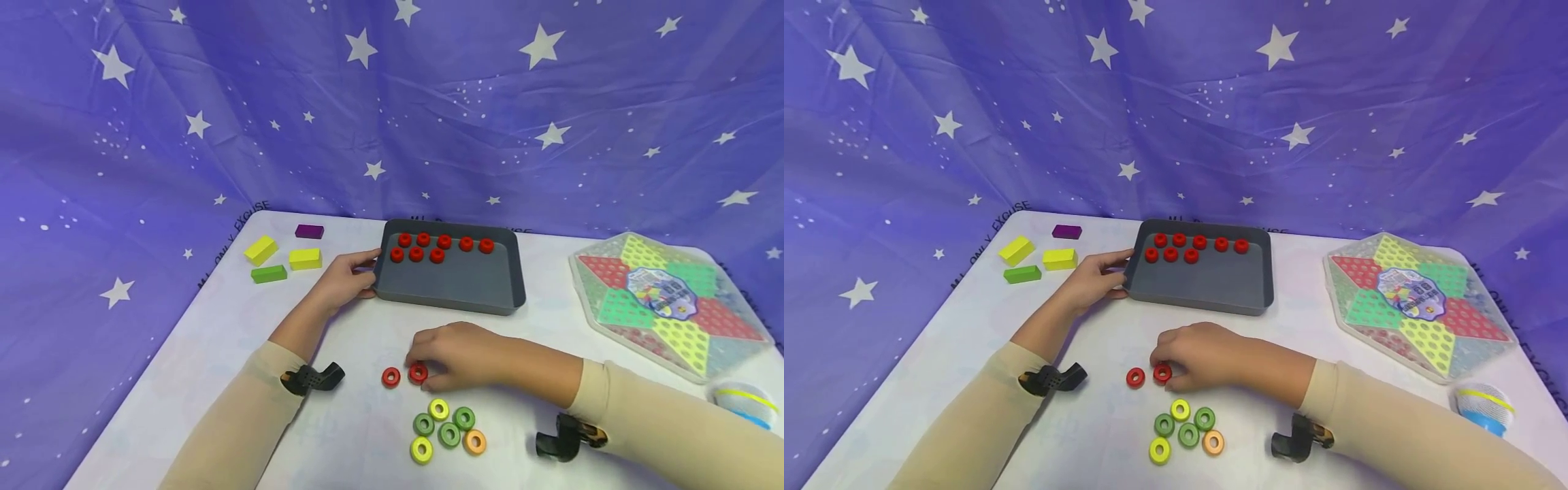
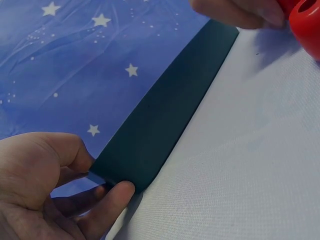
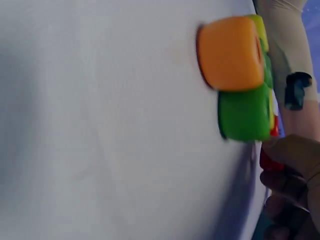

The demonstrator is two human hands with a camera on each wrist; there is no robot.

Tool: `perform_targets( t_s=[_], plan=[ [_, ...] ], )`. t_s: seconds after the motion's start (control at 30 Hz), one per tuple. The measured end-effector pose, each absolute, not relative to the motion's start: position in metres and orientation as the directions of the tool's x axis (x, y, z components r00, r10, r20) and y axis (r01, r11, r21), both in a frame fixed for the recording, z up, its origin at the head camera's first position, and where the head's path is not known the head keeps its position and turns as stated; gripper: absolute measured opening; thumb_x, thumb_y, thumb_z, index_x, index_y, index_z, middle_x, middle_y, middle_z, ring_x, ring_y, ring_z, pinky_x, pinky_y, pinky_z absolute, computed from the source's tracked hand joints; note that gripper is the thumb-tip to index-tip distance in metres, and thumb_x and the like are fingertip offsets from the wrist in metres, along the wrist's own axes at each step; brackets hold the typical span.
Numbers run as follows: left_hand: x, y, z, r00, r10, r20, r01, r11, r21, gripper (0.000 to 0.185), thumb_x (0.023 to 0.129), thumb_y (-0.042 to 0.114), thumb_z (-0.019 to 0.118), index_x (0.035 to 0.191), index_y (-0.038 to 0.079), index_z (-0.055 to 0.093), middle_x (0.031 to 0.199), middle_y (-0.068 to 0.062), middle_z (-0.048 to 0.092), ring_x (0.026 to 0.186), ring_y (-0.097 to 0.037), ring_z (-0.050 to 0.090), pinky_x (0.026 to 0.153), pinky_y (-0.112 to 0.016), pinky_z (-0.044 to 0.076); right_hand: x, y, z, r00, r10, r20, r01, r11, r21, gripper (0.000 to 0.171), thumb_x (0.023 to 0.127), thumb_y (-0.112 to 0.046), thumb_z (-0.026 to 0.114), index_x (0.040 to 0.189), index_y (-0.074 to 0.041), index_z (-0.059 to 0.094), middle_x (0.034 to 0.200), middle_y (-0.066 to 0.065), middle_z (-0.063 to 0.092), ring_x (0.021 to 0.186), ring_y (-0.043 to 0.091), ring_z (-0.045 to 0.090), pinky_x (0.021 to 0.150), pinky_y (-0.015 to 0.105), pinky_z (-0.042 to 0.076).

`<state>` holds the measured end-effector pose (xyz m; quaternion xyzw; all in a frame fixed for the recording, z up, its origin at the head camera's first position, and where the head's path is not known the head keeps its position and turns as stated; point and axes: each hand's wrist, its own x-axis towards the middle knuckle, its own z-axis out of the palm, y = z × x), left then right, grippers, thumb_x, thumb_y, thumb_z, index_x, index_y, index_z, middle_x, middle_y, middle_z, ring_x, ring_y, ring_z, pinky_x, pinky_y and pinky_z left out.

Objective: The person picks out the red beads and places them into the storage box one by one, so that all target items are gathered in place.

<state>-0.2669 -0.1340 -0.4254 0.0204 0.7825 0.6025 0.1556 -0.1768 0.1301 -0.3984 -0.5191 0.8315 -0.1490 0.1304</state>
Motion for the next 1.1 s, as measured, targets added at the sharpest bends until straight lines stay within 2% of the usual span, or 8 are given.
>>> perform_targets(
  t_s=[0.1, 0.2, 0.37, 0.57, 0.77, 1.0, 1.1],
  plan=[
    [-0.266, -0.134, -0.427, -0.950, 0.211, -0.228, -0.168, 0.271, 0.948, 0.062, 0.090, 0.004, 0.057, 0.150, 0.019, 0.052, 0.136, -0.010, 0.056, 0.110, -0.027, 0.062, 0.081, -0.035, 0.064, -0.183, 0.140, -0.390, -0.399, -0.915, -0.059, -0.822, 0.385, -0.419, 0.031, 0.088, -0.026, 0.073, 0.119, -0.026, 0.071, 0.105, -0.019, 0.062, 0.086, 0.002, 0.057, 0.078, 0.022, 0.052],
    [-0.266, -0.136, -0.428, -0.951, 0.205, -0.233, -0.174, 0.270, 0.947, 0.063, 0.090, 0.004, 0.057, 0.150, 0.020, 0.052, 0.135, -0.009, 0.056, 0.109, -0.028, 0.062, 0.080, -0.035, 0.064, -0.192, 0.151, -0.377, -0.403, -0.914, -0.042, -0.820, 0.381, -0.427, 0.029, 0.088, -0.024, 0.073, 0.117, -0.026, 0.071, 0.102, -0.019, 0.061, 0.078, 0.003, 0.055, 0.072, 0.020, 0.050],
    [-0.266, -0.137, -0.429, -0.950, 0.204, -0.235, -0.176, 0.270, 0.947, 0.062, 0.090, 0.004, 0.058, 0.150, 0.020, 0.052, 0.135, -0.009, 0.056, 0.109, -0.028, 0.062, 0.081, -0.035, 0.064, -0.215, 0.168, -0.349, -0.466, -0.884, -0.035, -0.807, 0.441, -0.393, 0.029, 0.087, -0.021, 0.073, 0.116, -0.026, 0.072, 0.099, -0.017, 0.060, 0.066, 0.000, 0.049, 0.062, 0.021, 0.049],
    [-0.266, -0.137, -0.430, -0.952, 0.197, -0.233, -0.175, 0.275, 0.945, 0.062, 0.090, 0.004, 0.058, 0.150, 0.020, 0.053, 0.135, -0.009, 0.056, 0.108, -0.027, 0.062, 0.081, -0.035, 0.064, -0.255, 0.182, -0.326, -0.542, -0.836, -0.085, -0.764, 0.533, -0.363, 0.030, 0.089, -0.022, 0.075, 0.119, -0.024, 0.072, 0.103, -0.013, 0.061, 0.062, 0.004, 0.050, 0.059, 0.024, 0.050],
    [-0.265, -0.136, -0.429, -0.952, 0.208, -0.227, -0.165, 0.277, 0.946, 0.062, 0.090, 0.004, 0.058, 0.150, 0.020, 0.052, 0.135, -0.010, 0.056, 0.107, -0.027, 0.063, 0.081, -0.036, 0.064, -0.294, 0.186, -0.316, -0.583, -0.797, -0.158, -0.719, 0.597, -0.357, 0.034, 0.088, -0.011, 0.072, 0.120, -0.020, 0.072, 0.114, -0.004, 0.065, 0.068, 0.012, 0.054, 0.065, 0.029, 0.052],
    [-0.267, -0.134, -0.427, -0.950, 0.217, -0.223, -0.157, 0.283, 0.946, 0.062, 0.090, 0.005, 0.058, 0.150, 0.021, 0.052, 0.136, -0.010, 0.055, 0.109, -0.027, 0.062, 0.080, -0.035, 0.064, -0.329, 0.188, -0.324, -0.590, -0.786, -0.186, -0.737, 0.618, -0.273, 0.035, 0.083, -0.005, 0.072, 0.117, -0.011, 0.073, 0.107, 0.001, 0.068, 0.079, 0.019, 0.056, 0.072, 0.035, 0.052],
    [-0.267, -0.133, -0.426, -0.950, 0.221, -0.220, -0.153, 0.283, 0.947, 0.062, 0.090, 0.004, 0.057, 0.150, 0.021, 0.052, 0.135, -0.010, 0.056, 0.109, -0.028, 0.062, 0.080, -0.035, 0.064, -0.339, 0.189, -0.332, -0.591, -0.782, -0.199, -0.745, 0.624, -0.236, 0.036, 0.083, -0.006, 0.074, 0.119, -0.009, 0.072, 0.110, 0.003, 0.069, 0.091, 0.024, 0.061, 0.080, 0.039, 0.055]
  ],
)
